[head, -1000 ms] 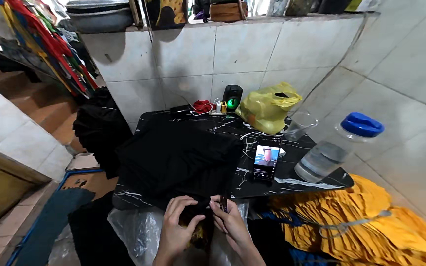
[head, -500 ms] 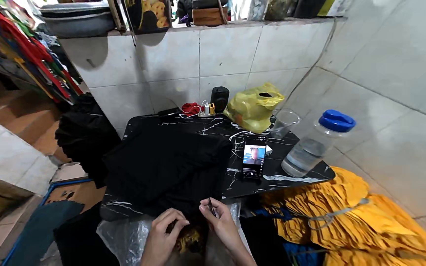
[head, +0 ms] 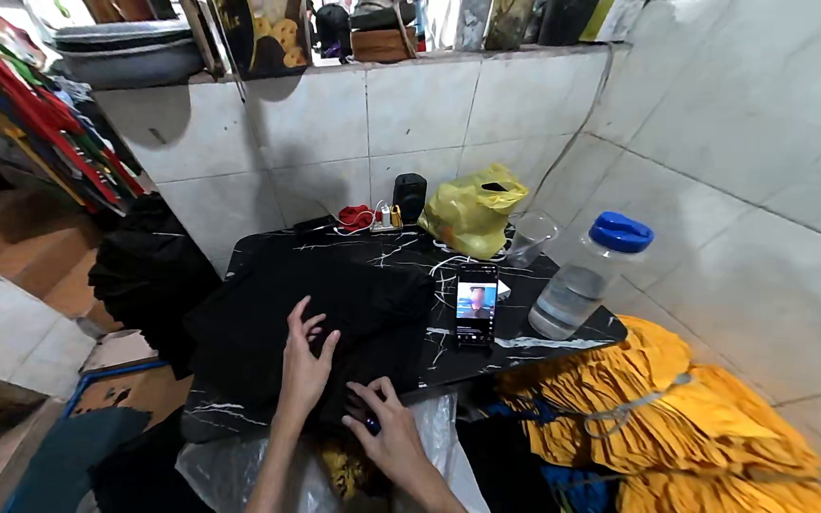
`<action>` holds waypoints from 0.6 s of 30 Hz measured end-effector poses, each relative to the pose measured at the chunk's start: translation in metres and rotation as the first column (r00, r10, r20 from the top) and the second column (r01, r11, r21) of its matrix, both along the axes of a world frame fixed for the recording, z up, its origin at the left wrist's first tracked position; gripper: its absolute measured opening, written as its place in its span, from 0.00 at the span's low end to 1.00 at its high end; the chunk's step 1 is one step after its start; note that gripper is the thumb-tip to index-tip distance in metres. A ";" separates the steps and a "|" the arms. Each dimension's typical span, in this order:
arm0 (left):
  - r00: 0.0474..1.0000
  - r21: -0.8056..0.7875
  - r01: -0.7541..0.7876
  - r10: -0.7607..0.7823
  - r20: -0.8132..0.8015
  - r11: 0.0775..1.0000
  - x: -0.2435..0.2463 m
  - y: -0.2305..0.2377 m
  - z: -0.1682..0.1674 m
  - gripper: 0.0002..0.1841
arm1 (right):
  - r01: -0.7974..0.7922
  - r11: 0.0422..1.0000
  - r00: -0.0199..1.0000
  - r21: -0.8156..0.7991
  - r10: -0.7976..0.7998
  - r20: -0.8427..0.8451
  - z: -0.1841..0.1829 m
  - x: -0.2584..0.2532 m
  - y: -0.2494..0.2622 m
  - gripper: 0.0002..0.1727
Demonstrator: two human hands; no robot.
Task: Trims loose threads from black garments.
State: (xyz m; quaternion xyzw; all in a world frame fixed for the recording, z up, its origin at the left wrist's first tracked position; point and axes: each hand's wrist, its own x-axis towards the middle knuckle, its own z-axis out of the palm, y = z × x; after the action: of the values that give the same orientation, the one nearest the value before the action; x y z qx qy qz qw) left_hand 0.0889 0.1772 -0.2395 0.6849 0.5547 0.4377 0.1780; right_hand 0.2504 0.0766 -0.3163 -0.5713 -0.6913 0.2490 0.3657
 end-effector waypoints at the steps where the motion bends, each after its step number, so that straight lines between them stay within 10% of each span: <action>1: 0.990 -0.013 -0.038 0.036 -0.135 0.999 -0.002 0.012 -0.006 0.35 | -0.006 1.000 0.999 -0.011 0.006 0.040 0.000 -0.004 -0.001 0.28; 7: 0.944 -0.155 -0.108 0.053 -0.326 0.982 -0.007 0.039 -0.012 0.30 | 0.009 1.000 0.998 -0.017 -0.008 0.063 -0.001 -0.005 0.002 0.21; 15: 0.985 0.236 -0.089 0.122 -0.125 0.968 -0.026 0.034 0.034 0.15 | -0.021 1.000 0.982 0.017 0.017 0.189 -0.002 0.003 -0.002 0.20; 18: 0.957 0.082 -0.151 0.166 -0.239 0.985 -0.041 0.051 0.002 0.20 | -0.078 0.993 0.981 0.086 0.061 0.186 -0.008 0.016 -0.006 0.19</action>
State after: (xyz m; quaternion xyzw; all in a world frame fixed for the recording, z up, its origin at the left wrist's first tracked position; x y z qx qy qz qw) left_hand 0.0480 0.2277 -0.2377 0.6922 0.6115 0.3799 0.0507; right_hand 0.2662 0.0703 -0.3240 -0.5498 -0.7523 0.1753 0.3178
